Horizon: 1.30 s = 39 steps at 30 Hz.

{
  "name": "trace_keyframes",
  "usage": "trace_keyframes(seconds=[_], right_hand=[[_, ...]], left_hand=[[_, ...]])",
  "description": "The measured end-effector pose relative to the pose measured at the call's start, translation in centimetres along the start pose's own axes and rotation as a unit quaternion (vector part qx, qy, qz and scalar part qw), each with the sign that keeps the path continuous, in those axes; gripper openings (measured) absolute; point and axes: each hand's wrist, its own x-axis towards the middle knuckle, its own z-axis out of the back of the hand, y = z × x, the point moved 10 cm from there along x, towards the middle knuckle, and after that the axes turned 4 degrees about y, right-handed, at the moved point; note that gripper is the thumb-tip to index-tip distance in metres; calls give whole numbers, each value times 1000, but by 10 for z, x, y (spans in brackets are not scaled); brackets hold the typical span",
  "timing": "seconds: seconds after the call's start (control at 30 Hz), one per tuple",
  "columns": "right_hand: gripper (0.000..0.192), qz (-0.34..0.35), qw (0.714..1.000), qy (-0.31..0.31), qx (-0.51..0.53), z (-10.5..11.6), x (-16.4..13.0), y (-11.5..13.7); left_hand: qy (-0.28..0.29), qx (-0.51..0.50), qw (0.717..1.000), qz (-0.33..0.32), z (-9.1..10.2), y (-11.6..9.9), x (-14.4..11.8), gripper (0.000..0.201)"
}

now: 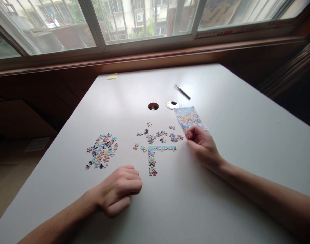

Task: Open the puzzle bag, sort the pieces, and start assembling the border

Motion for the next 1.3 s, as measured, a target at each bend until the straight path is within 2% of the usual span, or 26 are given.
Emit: trace_keyframes(seconds=[0.73,1.3], right_hand=[[21,-1,1000,3,7,-1,-1,0],[21,-3,1000,1,4,0,0,-1]], left_hand=[[-18,21,1000,5,5,-2,3,21],[-6,35,999,12,2,0,3,23]])
